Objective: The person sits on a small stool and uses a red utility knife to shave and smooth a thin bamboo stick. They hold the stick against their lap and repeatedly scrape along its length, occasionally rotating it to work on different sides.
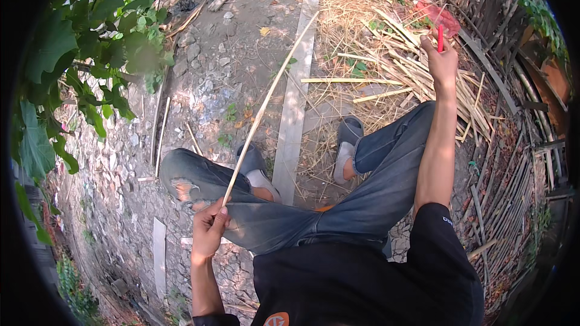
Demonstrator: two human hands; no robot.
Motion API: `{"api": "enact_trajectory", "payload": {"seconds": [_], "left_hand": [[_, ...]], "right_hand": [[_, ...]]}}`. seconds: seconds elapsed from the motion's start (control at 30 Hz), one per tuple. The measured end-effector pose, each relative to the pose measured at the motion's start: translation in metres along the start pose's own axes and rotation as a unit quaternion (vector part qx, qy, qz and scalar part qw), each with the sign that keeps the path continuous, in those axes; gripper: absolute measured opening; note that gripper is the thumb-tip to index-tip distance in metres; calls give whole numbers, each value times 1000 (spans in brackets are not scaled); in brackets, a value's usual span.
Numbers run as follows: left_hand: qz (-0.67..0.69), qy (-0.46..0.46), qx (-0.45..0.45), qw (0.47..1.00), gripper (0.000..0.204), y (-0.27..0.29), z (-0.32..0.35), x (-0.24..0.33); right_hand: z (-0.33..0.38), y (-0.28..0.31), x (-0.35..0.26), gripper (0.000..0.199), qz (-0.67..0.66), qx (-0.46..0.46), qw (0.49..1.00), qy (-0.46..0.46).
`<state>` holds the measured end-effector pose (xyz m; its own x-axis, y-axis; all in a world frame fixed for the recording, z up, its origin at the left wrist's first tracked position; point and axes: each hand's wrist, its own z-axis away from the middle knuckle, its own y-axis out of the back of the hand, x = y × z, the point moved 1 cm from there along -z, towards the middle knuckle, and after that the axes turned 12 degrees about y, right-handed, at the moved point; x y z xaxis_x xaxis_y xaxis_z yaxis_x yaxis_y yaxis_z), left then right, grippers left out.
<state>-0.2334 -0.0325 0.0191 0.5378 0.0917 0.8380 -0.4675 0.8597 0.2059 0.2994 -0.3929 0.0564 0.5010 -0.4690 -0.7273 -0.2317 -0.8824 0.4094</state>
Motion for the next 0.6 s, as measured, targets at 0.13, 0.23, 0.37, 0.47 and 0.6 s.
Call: {"api": "enact_trajectory", "payload": {"seconds": [0.13, 0.23, 0.37, 0.47, 0.6], "left_hand": [[40, 31, -94, 994, 45, -21, 4, 27], [73, 12, -240, 968, 50, -39, 6, 36], [126, -114, -367, 915, 79, -30, 10, 45], [329, -232, -367, 839, 95, -30, 9, 57], [336, -406, -113, 842, 82, -28, -3, 67]], "right_hand": [[54, -51, -84, 49, -56, -217, 973, -54], [106, -94, -130, 46, -271, -366, 880, -135], [122, -116, -140, 30, -536, -285, 763, -223], [126, -119, -148, 31, -620, -219, 703, -272], [138, -130, -165, 39, -650, -222, 662, -299]]}}
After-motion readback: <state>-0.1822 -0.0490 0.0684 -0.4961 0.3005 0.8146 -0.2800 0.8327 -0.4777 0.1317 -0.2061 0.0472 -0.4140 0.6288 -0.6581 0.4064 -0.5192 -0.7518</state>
